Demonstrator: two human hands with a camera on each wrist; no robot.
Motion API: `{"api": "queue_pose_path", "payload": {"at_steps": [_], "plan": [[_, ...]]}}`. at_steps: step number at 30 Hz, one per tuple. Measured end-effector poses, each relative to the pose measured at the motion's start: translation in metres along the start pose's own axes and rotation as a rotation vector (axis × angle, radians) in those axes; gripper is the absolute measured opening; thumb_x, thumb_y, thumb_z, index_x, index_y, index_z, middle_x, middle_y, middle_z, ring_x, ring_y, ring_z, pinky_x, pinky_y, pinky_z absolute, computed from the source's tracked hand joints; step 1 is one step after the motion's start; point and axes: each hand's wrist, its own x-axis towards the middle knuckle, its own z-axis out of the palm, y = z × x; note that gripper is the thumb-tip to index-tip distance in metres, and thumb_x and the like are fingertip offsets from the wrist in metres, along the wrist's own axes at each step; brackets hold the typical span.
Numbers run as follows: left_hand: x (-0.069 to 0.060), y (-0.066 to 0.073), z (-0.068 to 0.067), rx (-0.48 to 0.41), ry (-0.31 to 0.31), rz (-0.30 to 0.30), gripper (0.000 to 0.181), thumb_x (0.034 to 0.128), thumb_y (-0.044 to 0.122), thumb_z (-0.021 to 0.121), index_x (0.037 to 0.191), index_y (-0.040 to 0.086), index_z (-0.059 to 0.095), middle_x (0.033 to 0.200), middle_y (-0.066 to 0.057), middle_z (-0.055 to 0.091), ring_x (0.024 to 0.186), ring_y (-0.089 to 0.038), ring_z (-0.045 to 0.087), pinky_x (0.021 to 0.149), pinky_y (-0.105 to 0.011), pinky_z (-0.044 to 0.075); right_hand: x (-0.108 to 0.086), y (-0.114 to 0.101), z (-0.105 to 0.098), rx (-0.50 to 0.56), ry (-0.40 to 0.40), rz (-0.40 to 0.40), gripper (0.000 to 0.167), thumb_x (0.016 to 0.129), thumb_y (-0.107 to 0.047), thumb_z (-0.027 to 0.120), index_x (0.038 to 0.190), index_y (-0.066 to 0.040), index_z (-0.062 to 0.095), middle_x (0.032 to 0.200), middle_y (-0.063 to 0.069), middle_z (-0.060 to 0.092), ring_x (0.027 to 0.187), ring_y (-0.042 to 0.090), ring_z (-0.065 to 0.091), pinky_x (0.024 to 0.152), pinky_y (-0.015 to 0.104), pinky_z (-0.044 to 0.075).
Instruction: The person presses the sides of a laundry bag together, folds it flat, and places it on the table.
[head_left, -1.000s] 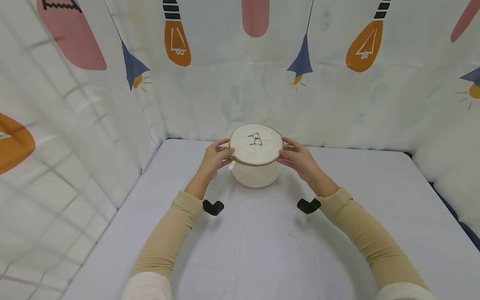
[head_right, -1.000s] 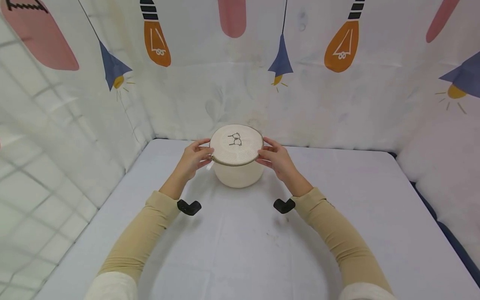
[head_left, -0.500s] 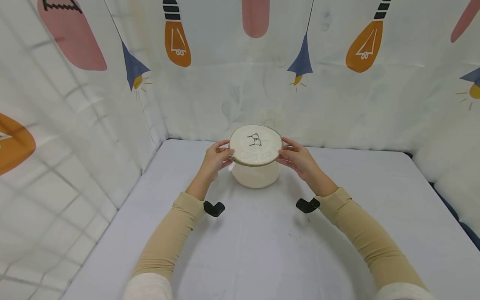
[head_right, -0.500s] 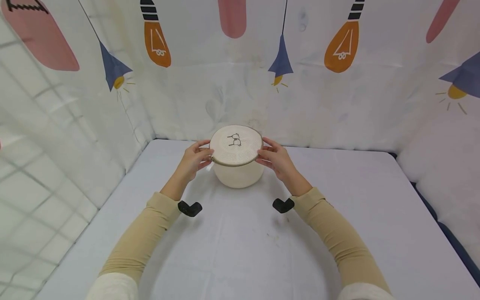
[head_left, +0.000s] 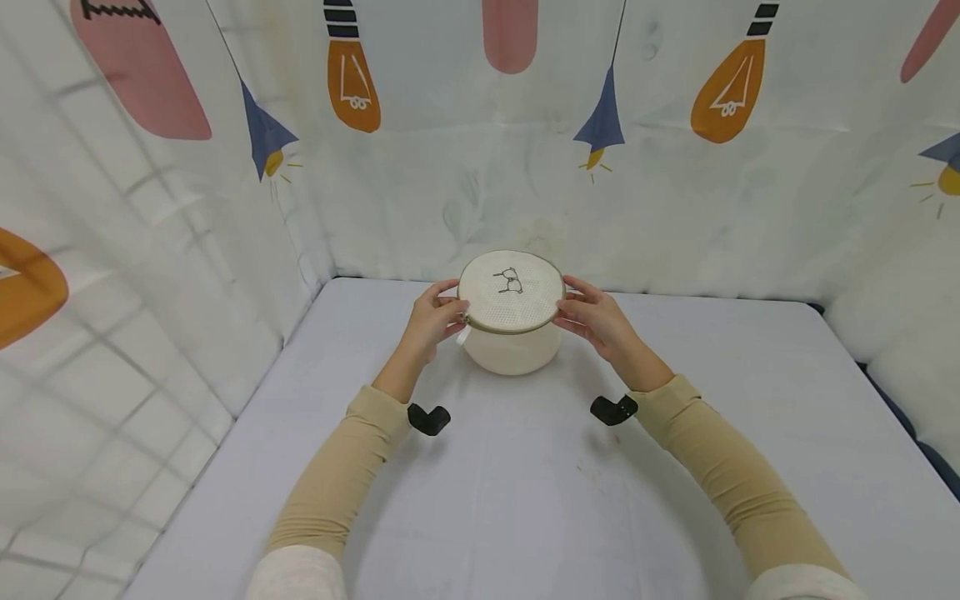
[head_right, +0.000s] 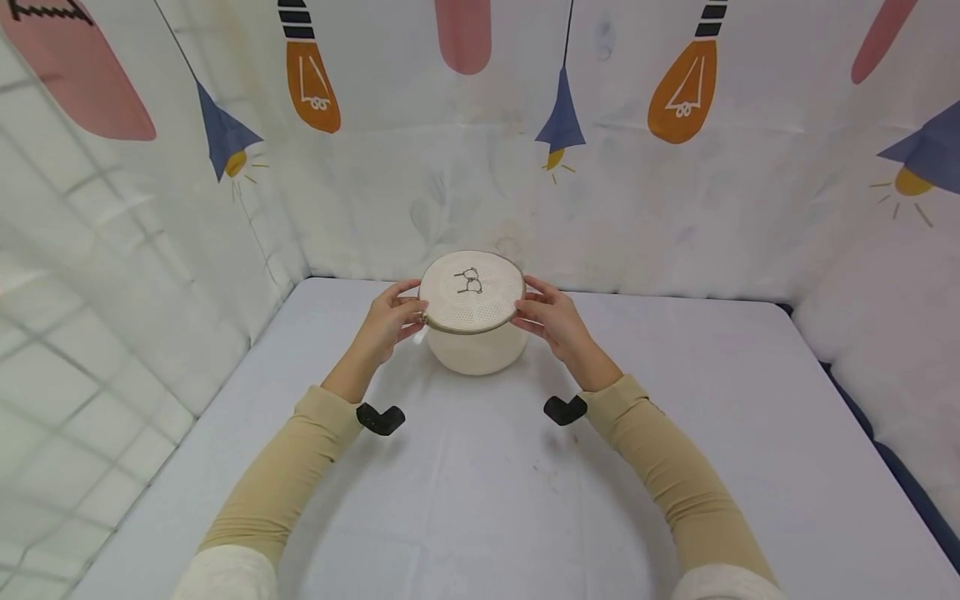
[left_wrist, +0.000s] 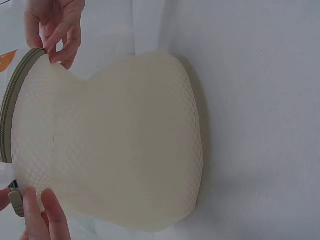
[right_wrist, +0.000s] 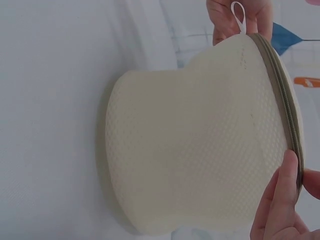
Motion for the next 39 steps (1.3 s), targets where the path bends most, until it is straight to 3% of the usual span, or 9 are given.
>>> {"api": "queue_pose_path", "payload": {"at_steps": [14,24,39], "plan": [[0.002,-0.004,-0.001,0.016,0.003,-0.029,0.056,0.1001,0.011,0.066,0.153,0.013,0.047,0.121,-0.011,0.058,0.086,-0.013,0.062,0.085,-0.028,0.057,0.006,0.004,-0.002,0.002,-0.001,0.036,0.065,0.102,0.003,0.056,0.162,-0.01,0.032,0.126,0.009,0.047,0.088,0.012,0.066,0.081,0.023,0.058],[0.002,-0.01,-0.001,0.014,-0.007,-0.042,0.056,0.101,0.01,0.065,0.154,0.012,0.046,0.121,-0.012,0.058,0.086,-0.013,0.061,0.078,-0.021,0.056,0.007,0.009,-0.004,-0.001,-0.02,0.051,0.063,0.104,0.002,0.055,0.162,-0.008,0.031,0.124,0.01,0.049,0.084,0.011,0.067,0.079,0.021,0.058],[0.003,-0.018,-0.001,0.012,-0.002,-0.039,0.056,0.1003,0.01,0.065,0.153,0.012,0.046,0.121,-0.012,0.057,0.089,-0.014,0.06,0.092,-0.032,0.056,0.008,0.015,-0.004,-0.015,-0.006,0.068,0.064,0.103,0.003,0.056,0.161,-0.009,0.033,0.129,0.011,0.048,0.084,0.011,0.067,0.08,0.022,0.058]]}}
